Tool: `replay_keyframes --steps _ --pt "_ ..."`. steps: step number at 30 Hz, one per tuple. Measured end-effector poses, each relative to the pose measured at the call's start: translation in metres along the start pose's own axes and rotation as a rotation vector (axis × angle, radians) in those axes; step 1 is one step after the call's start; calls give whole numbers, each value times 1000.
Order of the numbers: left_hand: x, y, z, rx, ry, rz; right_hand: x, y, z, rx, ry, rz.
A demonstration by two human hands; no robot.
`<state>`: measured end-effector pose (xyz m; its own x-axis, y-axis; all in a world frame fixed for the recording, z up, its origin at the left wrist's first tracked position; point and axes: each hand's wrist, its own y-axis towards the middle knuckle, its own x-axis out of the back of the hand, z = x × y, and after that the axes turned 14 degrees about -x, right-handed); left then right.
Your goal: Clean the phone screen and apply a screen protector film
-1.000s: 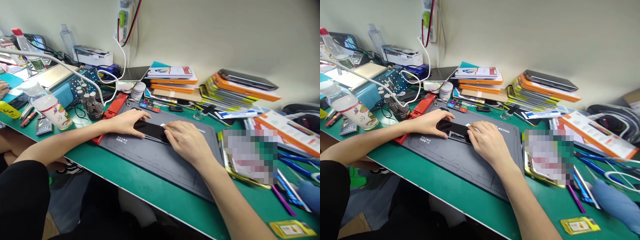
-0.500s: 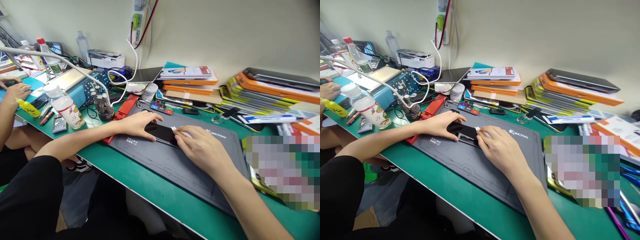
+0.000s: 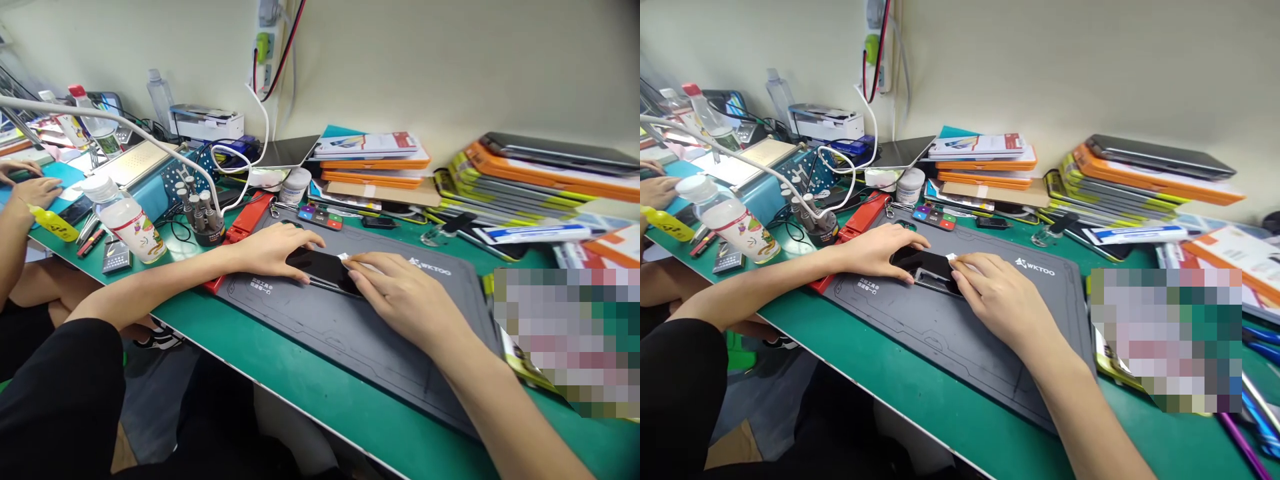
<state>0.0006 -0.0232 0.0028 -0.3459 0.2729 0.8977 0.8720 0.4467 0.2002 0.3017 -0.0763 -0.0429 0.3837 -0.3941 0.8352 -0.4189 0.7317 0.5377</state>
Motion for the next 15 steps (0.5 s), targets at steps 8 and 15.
replay_keyframes --steps 8,15 --pt "0 -2 -1 0 24 -19 -1 -8 -24 -137 -31 1" --pt "1 -3 0 -55 194 -13 0 -10 -15 -276 -8 73"
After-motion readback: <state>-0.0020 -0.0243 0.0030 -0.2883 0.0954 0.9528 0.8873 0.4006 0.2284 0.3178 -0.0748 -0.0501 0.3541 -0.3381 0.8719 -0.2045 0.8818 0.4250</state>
